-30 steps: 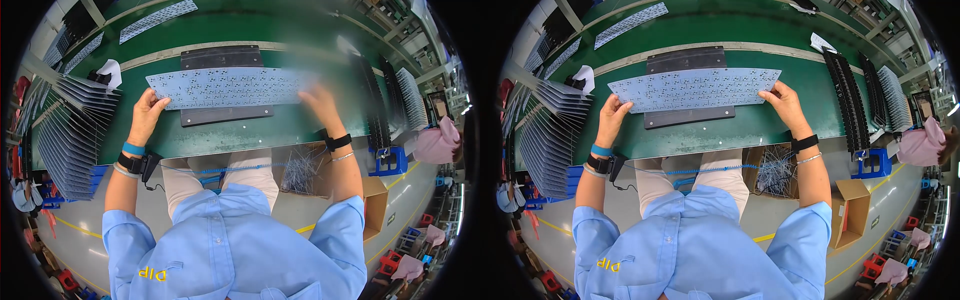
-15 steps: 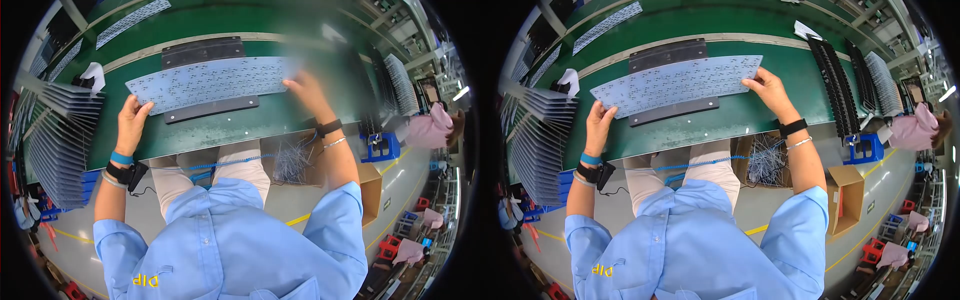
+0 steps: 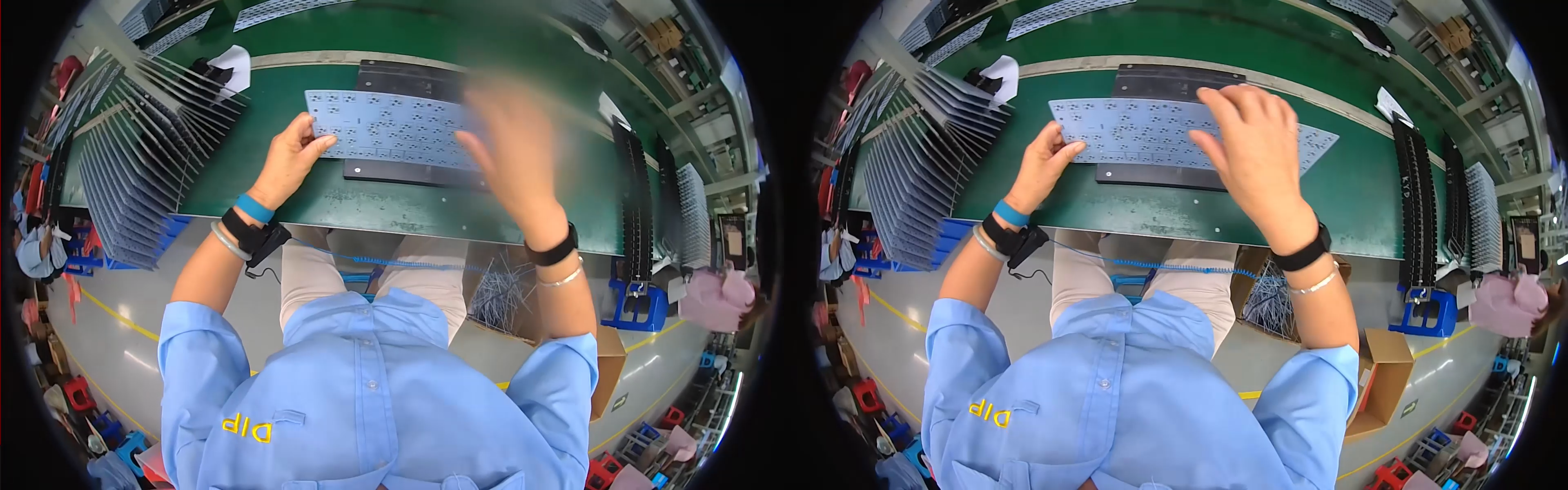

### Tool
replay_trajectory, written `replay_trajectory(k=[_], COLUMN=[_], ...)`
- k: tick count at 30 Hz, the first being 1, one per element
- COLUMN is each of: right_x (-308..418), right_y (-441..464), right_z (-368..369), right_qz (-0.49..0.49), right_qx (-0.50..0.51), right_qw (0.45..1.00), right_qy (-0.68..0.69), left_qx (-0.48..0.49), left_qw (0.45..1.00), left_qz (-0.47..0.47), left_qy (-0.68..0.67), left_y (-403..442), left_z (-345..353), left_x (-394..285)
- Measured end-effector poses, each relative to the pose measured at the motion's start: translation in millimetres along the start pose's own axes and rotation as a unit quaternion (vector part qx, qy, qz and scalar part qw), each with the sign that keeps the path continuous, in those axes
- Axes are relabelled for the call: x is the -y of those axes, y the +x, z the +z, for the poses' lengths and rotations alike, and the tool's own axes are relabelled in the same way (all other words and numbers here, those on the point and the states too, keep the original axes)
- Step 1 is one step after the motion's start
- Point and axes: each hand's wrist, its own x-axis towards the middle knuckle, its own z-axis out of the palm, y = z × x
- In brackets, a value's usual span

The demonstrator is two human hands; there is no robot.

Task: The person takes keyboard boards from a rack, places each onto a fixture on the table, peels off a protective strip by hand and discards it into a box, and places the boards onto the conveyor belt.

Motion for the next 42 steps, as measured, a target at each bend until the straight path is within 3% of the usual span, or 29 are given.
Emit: replay_trajectory(k=[5, 16, 20, 24, 26, 29, 32, 36, 42], right_x=[-1.0, -15.5, 0.4, 29.8, 35.8, 29.2, 25.0, 18.2, 14.8], right_y=[7.2, 17.5, 7.4, -20.5, -22.4, -10.5, -2.1, -2.7, -1.4], right_z=[39.6, 51.1, 40.9, 35.9, 47.2, 68.4, 87.7, 102.4, 109.4], right_qz=[-0.016, -0.014, -0.003, -0.121, -0.144, -0.221, -0.283, -0.295, -0.286], right_qx=[0.029, 0.050, 0.036, -0.075, -0.070, 0.037, 0.042, 0.042, 0.056], right_qw=[0.999, 0.999, 0.999, 0.990, 0.986, 0.974, 0.956, 0.946, 0.952], right_qy=[-0.030, 0.016, -0.033, 0.017, 0.042, -0.012, -0.064, -0.124, -0.096], left_qx=[0.007, 0.051, 0.046, 0.052, 0.064, 0.071, 0.076, 0.127, 0.140], left_qw=[1.000, 0.999, 0.999, 0.999, 0.998, 0.997, 0.996, 0.987, 0.987], left_qz=[0.012, -0.008, -0.003, -0.013, -0.016, -0.007, -0.019, -0.090, -0.082], left_qy=[0.010, -0.014, -0.023, 0.002, -0.004, -0.019, -0.030, -0.049, -0.013], left_y=[2.5, 11.2, 6.7, 8.5, 7.6, 8.5, 9.7, 13.0, 21.4], left_z=[-2.0, -7.9, -4.9, -6.4, -8.3, -7.0, -8.3, -13.4, -15.7], left_x=[9.9, 12.0, 8.3, 8.2, 6.9, 7.1, 10.7, 1.0, 14.2])
